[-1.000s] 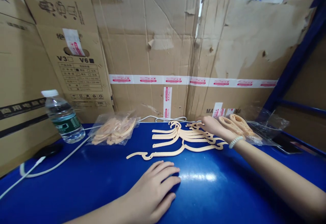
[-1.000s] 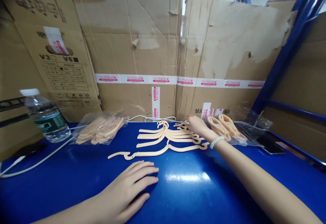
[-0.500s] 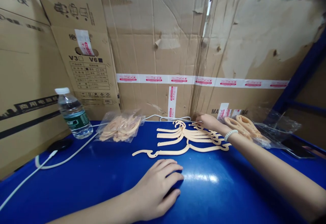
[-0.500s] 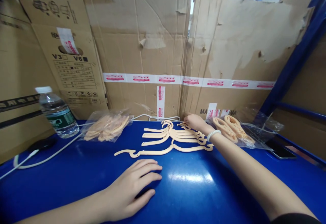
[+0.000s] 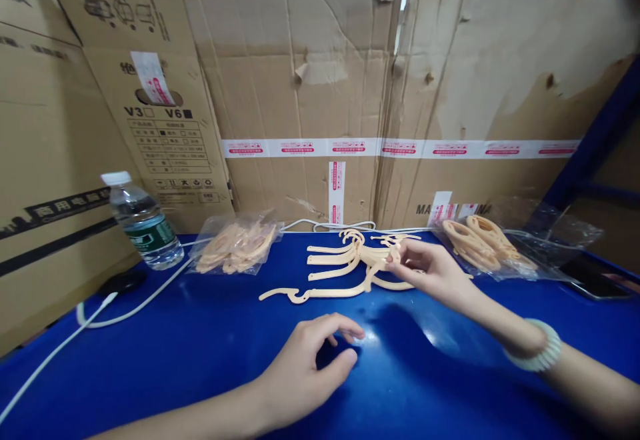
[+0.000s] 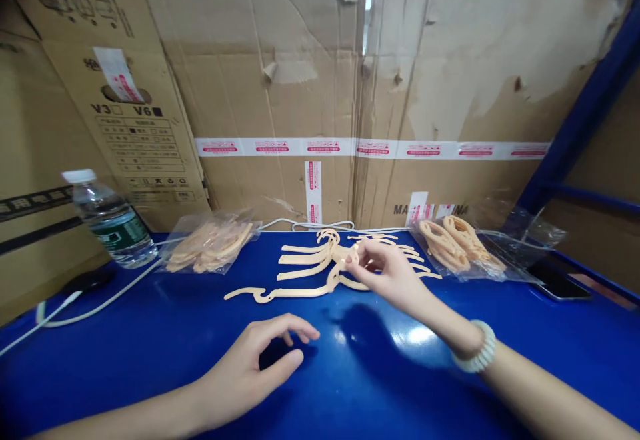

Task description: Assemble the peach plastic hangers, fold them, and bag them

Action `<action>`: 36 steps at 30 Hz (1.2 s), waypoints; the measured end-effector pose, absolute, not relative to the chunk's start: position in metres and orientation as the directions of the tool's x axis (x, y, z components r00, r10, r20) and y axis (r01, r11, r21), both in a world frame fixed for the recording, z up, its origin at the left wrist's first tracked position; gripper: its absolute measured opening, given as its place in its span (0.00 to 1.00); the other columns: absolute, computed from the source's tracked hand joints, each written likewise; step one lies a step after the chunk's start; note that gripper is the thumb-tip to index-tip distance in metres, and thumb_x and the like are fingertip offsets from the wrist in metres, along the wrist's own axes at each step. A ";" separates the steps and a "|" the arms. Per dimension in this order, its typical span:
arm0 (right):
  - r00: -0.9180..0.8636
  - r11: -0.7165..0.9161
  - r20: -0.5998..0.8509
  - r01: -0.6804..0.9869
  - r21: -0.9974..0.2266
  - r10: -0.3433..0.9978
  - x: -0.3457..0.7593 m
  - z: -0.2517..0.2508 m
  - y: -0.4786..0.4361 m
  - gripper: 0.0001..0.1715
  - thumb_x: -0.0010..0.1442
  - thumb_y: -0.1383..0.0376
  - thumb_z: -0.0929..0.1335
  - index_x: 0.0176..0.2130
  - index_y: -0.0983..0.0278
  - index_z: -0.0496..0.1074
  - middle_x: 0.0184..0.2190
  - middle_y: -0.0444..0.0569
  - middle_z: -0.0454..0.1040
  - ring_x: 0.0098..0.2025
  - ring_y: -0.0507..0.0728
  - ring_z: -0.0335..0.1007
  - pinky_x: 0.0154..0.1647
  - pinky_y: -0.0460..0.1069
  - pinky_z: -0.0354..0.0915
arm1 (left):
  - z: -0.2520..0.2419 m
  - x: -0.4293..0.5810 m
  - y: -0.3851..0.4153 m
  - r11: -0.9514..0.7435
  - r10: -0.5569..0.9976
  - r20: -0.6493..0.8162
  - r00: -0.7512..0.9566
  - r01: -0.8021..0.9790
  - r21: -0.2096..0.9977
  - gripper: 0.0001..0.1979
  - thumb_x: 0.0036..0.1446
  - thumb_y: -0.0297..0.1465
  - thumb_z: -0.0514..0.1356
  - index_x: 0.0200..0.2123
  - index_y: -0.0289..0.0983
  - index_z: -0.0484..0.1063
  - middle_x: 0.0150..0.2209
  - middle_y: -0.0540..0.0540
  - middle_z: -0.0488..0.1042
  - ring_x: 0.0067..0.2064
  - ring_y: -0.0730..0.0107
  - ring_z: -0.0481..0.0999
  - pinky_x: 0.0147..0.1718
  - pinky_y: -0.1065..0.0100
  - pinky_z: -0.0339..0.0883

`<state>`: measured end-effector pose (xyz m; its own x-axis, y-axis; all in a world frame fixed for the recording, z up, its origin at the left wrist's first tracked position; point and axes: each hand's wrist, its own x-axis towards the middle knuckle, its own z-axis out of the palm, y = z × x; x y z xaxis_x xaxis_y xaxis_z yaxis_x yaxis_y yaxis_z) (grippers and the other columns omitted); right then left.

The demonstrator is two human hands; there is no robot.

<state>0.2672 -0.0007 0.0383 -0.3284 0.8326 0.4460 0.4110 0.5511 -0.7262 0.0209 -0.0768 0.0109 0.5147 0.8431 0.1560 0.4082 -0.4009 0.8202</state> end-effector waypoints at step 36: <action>-0.512 0.619 0.443 0.774 -0.135 0.736 0.315 -0.002 0.044 0.05 0.59 0.66 0.67 0.31 0.62 0.74 0.33 0.53 0.76 0.39 0.63 0.71 0.41 0.56 0.68 | 0.013 0.007 -0.047 0.246 0.967 -0.213 0.140 -0.292 0.924 0.11 0.54 0.35 0.66 0.31 0.35 0.69 0.34 0.43 0.79 0.35 0.67 0.79 0.37 0.67 0.72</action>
<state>0.3148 0.0438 -0.0025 -0.5117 0.7359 0.4433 0.7735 0.6192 -0.1350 0.0068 -0.0471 0.0133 0.1396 0.9670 -0.2131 -0.2915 0.2458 0.9244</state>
